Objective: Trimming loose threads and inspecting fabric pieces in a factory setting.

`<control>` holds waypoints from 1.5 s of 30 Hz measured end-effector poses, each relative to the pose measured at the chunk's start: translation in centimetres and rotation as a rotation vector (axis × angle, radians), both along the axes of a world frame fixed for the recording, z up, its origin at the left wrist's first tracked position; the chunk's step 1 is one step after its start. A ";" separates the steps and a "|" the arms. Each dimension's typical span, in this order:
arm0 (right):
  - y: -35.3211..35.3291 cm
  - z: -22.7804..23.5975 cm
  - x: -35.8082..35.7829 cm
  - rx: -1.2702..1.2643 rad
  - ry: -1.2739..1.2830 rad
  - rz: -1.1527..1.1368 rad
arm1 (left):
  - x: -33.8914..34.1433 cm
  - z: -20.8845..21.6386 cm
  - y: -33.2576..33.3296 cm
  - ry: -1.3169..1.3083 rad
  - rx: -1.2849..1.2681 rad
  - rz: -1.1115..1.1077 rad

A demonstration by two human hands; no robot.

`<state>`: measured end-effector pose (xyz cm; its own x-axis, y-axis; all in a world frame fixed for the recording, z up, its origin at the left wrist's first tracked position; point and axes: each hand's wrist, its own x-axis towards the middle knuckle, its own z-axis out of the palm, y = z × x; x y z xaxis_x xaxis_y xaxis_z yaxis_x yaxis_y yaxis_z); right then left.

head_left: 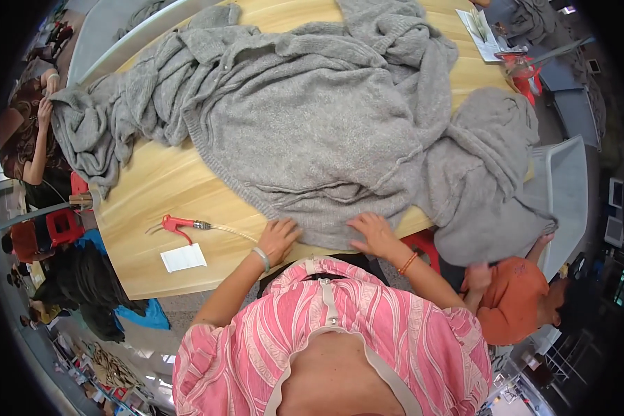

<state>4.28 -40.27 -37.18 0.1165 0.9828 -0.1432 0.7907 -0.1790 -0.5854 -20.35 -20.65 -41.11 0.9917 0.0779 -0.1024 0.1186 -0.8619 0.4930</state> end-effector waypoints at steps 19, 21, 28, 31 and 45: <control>0.0 4.1 5.8 -0.387 0.720 -0.129 | -4.3 5.1 8.0 0.547 -0.863 0.522; 1.4 7.1 5.4 -0.549 0.541 0.016 | -6.8 5.2 8.6 0.525 -1.015 0.686; 1.6 3.3 8.2 -0.420 0.158 -0.104 | -7.0 4.1 9.9 0.412 -1.148 0.905; 0.7 2.5 10.9 -0.026 0.093 -0.342 | -4.3 3.4 11.1 0.180 -1.060 0.937; -1.9 -0.9 16.0 0.108 0.092 -1.119 | -1.3 0.8 16.0 -0.146 -0.895 1.082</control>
<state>20.29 -42.20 -38.10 0.9331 0.3401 -0.1172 0.1704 -0.7048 -0.6886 -21.63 -4.64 -40.32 0.4901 0.7611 -0.4249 0.4118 0.2274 0.8824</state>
